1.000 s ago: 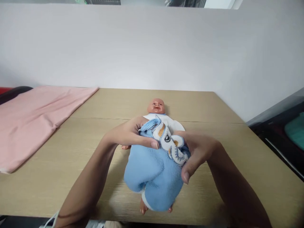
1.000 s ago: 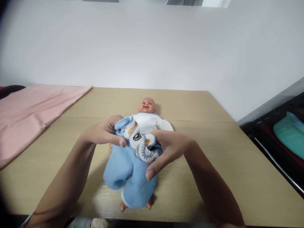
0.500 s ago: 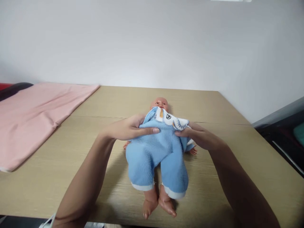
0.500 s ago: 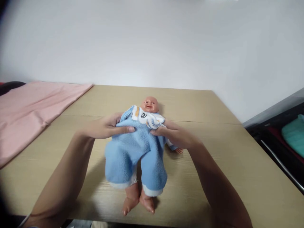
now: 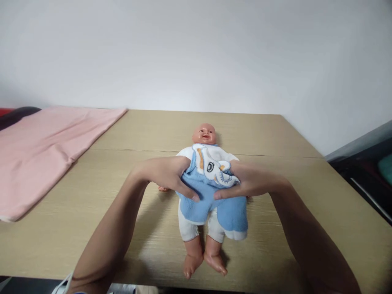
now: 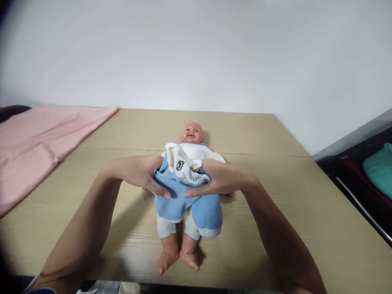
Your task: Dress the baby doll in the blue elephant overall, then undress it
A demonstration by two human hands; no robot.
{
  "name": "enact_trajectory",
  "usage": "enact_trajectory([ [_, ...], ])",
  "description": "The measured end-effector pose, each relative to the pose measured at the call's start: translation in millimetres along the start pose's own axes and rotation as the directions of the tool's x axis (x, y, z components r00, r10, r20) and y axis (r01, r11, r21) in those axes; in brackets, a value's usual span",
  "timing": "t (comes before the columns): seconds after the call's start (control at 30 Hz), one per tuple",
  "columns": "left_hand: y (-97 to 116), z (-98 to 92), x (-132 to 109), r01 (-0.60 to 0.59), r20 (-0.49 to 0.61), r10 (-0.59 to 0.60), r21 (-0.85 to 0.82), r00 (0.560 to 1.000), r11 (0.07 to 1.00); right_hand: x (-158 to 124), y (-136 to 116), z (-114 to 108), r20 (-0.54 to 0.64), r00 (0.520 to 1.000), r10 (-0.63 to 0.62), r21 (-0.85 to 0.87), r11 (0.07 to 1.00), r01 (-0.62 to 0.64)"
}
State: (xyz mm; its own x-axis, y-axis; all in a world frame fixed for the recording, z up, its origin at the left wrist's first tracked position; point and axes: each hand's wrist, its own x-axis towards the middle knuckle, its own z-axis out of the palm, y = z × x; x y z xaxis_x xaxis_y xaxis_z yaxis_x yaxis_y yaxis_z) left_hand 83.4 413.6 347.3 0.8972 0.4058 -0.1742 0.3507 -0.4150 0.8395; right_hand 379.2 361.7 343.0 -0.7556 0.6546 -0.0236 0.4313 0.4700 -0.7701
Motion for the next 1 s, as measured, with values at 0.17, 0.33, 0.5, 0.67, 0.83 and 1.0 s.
enact_trajectory([
  [0.17,-5.3,-2.1,1.9,-0.022,0.088,0.028,-0.070,0.996,0.997,-4.2,3.1,0.0,0.012,1.000,-0.006,0.141,0.990,0.004],
  [0.33,-13.6,-6.3,0.4,-0.070,0.103,0.099,-0.253,0.990,0.965,-4.7,6.4,4.5,-0.094,0.994,0.063,0.359,0.933,-0.025],
  [0.5,-16.4,-3.5,4.5,-0.219,-0.067,0.210,-0.362,0.976,0.906,-2.4,15.9,12.0,-0.140,0.962,0.235,0.501,0.855,-0.136],
  [0.67,-9.3,3.1,10.3,-0.214,-0.076,0.200,-0.385,0.977,0.898,2.4,31.4,13.8,0.122,0.958,0.258,0.533,0.798,-0.283],
  [0.83,-9.4,1.8,14.3,-0.179,-0.060,0.169,-0.378,0.984,0.908,-0.3,31.7,11.0,0.110,0.988,0.111,0.560,0.814,-0.154],
  [1.0,-30.3,-3.2,13.1,-0.072,0.144,0.139,-0.397,0.980,0.915,-5.6,30.7,14.8,0.050,0.991,0.124,0.586,0.800,-0.130],
])
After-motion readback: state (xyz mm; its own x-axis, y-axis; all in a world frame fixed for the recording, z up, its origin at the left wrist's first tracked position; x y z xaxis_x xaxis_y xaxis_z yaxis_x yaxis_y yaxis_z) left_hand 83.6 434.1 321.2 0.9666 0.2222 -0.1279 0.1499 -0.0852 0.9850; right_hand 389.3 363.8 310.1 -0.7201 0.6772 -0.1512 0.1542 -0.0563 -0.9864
